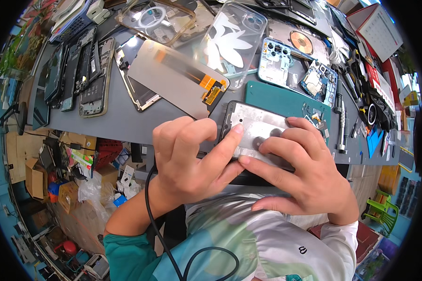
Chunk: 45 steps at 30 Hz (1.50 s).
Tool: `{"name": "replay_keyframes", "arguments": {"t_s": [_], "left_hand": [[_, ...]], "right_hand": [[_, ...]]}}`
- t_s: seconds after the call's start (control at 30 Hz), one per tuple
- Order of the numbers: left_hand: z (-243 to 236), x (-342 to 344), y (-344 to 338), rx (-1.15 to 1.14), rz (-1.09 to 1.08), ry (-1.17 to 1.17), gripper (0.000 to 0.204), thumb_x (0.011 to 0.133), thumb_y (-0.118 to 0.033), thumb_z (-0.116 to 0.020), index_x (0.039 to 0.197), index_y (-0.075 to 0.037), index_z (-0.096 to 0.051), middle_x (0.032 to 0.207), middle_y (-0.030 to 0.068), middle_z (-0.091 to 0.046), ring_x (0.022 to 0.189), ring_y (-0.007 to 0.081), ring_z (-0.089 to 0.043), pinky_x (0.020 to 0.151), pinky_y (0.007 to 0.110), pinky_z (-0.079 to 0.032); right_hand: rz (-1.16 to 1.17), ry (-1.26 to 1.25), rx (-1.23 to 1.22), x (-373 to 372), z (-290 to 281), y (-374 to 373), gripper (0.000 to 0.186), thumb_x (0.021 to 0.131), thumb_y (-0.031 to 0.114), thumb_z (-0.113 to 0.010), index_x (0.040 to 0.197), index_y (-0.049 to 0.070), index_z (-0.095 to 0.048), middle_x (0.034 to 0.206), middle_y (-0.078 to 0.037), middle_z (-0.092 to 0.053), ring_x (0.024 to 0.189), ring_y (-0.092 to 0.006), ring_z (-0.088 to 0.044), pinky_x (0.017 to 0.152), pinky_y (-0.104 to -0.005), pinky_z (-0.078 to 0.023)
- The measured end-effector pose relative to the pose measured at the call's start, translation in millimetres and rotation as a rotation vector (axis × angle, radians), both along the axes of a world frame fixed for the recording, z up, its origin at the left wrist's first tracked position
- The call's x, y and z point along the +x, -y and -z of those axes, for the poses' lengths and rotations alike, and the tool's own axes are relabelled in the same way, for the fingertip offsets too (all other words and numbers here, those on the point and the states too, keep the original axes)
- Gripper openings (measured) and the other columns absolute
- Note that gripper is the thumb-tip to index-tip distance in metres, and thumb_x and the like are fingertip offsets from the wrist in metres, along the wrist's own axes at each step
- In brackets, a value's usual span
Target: The person cleans the back of a smartphone chassis, applies adhesive from a tube along the edges, and then attaches a new screen assembly. They press the screen into place and connect internal ribbon cables to the motherboard.
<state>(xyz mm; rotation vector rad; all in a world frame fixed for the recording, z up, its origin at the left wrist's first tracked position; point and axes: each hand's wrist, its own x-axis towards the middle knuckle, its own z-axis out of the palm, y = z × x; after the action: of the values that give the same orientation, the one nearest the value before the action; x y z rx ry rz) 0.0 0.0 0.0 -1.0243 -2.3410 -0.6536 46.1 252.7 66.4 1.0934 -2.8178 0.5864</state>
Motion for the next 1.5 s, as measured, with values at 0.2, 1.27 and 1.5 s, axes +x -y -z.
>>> {"name": "replay_keyframes", "arguments": {"t_s": [0.2,1.27,1.5], "left_hand": [[1,-4,-6,0.041,0.018,-0.053,0.047,0.076,-0.037,-0.089,0.121,-0.023,-0.084,0.115,0.0054,-0.055,0.107,0.0281,-0.049,0.095,0.041,-0.042],[-6,-5,-4,-0.048,0.047,0.018,0.042,0.08,-0.037,-0.085,0.121,-0.029,-0.085,0.134,0.007,-0.056,0.119,0.0312,-0.046,0.104,0.041,-0.041],[-5,-5,-3,-0.056,0.044,0.004,0.044,0.078,-0.037,-0.085,0.121,-0.028,-0.085,0.135,0.007,-0.056,0.119,0.0313,-0.046,0.104,0.041,-0.041]], "right_hand": [[-0.014,-0.01,-0.024,-2,0,-6,0.069,0.078,0.06,-0.084,0.13,0.014,-0.078,0.12,-0.009,-0.064,0.104,-0.0313,-0.058,0.107,-0.0599,-0.049],[-0.067,0.009,-0.162,-5,7,-12,0.071,0.076,0.061,-0.086,0.124,0.009,-0.08,0.114,-0.009,-0.065,0.099,-0.0296,-0.062,0.108,-0.0591,-0.052],[-0.077,-0.055,-0.151,-8,10,-10,0.072,0.076,0.062,-0.086,0.124,0.009,-0.08,0.117,-0.008,-0.064,0.098,-0.0289,-0.061,0.106,-0.0581,-0.053]]}}
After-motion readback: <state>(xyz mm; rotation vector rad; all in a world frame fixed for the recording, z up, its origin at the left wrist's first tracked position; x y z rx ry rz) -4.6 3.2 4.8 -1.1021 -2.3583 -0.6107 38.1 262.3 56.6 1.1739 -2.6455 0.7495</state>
